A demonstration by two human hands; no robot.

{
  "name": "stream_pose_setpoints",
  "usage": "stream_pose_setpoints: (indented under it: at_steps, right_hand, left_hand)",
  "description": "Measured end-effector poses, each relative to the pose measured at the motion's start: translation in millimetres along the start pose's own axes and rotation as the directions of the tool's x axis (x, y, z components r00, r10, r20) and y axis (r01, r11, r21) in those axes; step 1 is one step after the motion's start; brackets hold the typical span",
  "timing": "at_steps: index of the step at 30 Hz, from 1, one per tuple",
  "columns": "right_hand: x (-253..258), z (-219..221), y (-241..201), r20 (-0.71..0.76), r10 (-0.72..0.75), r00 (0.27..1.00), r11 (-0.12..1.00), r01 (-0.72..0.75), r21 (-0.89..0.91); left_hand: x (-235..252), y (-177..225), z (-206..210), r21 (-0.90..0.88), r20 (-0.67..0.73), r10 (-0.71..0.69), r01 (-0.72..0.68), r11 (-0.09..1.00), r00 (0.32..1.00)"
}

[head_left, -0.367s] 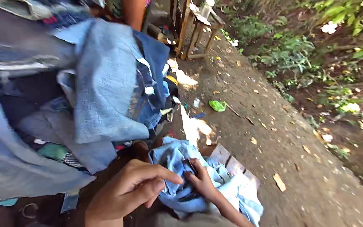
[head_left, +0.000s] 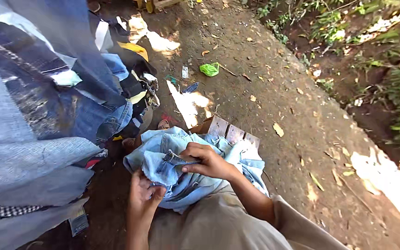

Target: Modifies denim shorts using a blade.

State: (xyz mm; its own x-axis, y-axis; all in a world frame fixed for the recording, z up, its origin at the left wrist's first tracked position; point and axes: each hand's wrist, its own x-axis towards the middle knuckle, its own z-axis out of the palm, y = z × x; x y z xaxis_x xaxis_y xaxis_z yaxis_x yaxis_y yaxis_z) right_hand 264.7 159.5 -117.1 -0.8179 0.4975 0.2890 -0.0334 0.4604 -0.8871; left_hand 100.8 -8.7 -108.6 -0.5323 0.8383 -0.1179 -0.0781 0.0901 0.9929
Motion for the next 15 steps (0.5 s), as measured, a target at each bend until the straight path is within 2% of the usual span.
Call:
stream_pose_setpoints:
  at_steps: [2, 4, 7, 9, 11, 15]
  right_hand:
    - [2, -7, -1, 0.046, -0.001, 0.999, 0.997, 0.005, -0.083]
    - [2, -12, -3, 0.075, 0.03, 0.997, 0.981, -0.015, -0.193]
    - [-4, -16, -6, 0.001, 0.19, 0.982, 0.923, -0.178, -0.34]
    - [-14, -19, -12, -0.062, 0.275, 0.96, 0.9, -0.279, -0.334]
    - [-29, -19, -19, -0.084, 0.248, 0.965, 0.909, -0.262, -0.324]
    - [-48, 4, -26, 0.024, 0.177, 0.984, 0.94, -0.161, -0.299]
  left_hand:
    - [5, 11, 21, -0.067, -0.075, -0.061, 0.056, 0.996, 0.995]
    - [12, 16, 38, -0.056, -0.169, -0.115, 0.107, 0.993, 0.979]
    - [17, 6, 43, -0.066, -0.189, -0.134, 0.124, 0.99, 0.973]
    - [15, -1, 44, -0.091, -0.189, -0.163, 0.148, 0.985, 0.968]
    - [10, -8, 51, -0.139, -0.212, -0.198, 0.171, 0.975, 0.957]
    - [6, -11, 48, -0.168, -0.248, -0.198, 0.159, 0.973, 0.948]
